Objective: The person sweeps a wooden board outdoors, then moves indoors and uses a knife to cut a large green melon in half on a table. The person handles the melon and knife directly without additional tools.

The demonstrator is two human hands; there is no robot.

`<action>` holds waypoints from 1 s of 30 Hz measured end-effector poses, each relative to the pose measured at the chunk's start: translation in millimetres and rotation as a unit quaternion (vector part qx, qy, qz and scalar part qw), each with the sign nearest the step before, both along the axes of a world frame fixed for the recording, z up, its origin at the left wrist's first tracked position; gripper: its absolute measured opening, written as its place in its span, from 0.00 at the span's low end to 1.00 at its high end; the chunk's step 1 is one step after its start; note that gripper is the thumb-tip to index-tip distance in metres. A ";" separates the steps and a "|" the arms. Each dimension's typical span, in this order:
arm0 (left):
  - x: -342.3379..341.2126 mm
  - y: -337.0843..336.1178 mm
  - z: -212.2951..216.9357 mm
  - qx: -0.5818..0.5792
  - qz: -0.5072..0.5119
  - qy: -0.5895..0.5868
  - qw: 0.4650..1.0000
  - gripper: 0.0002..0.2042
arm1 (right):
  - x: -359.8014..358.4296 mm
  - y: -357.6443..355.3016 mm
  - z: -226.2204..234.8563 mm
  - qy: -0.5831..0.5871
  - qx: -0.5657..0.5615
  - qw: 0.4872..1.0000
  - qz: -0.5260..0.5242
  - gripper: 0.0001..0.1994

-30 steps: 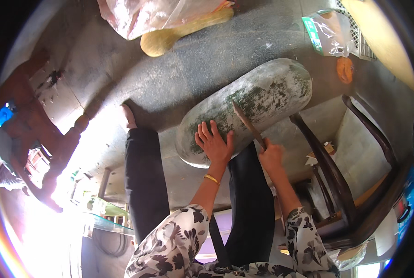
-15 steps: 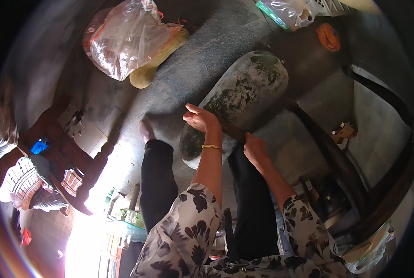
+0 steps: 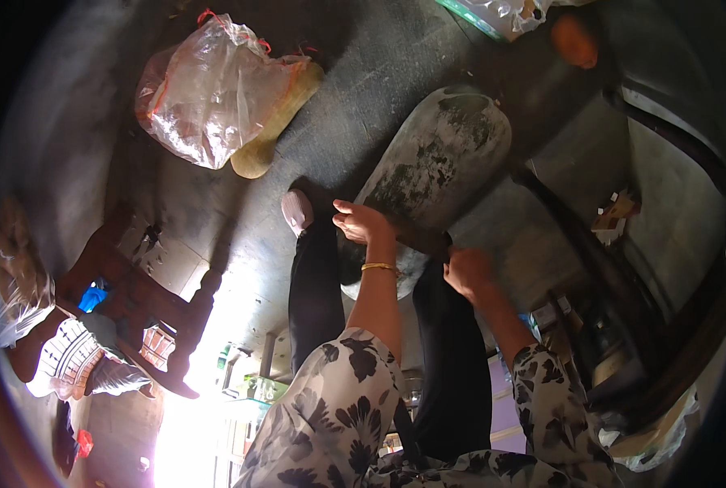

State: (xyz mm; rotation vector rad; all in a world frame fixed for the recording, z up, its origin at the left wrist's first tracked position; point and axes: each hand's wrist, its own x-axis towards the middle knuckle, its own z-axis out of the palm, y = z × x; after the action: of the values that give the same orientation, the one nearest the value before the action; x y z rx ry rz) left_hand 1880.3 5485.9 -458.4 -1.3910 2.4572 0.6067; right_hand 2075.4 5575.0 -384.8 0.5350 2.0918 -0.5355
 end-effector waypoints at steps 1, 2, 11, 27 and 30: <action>-4.7 -1.4 -0.2 -0.004 0.004 -0.009 1.000 0.28 | -6.1 -1.8 6.8 -0.028 0.011 0.999 0.016 0.15; -10.2 -3.9 -0.7 0.002 0.003 -0.036 0.999 0.28 | -11.9 -4.0 11.0 -0.053 -0.001 0.998 0.022 0.16; 2.3 -13.4 -15.5 -0.027 -0.026 -0.039 0.999 0.28 | -5.7 -0.7 1.8 -0.002 -0.054 0.996 -0.068 0.12; 28.2 -9.8 -24.2 -0.073 -0.037 0.085 0.993 0.23 | 24.7 19.5 -55.8 0.103 -0.092 0.990 -0.025 0.15; 22.7 -9.7 -24.5 -0.075 -0.047 0.076 0.993 0.23 | 25.9 19.4 -54.3 0.112 -0.089 0.989 -0.021 0.16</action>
State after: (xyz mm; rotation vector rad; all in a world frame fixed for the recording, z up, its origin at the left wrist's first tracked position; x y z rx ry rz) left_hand 1903.0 5476.3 -482.9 -1.3154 2.7221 0.5336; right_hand 2101.3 5594.4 -439.0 0.4314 2.2184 -0.8314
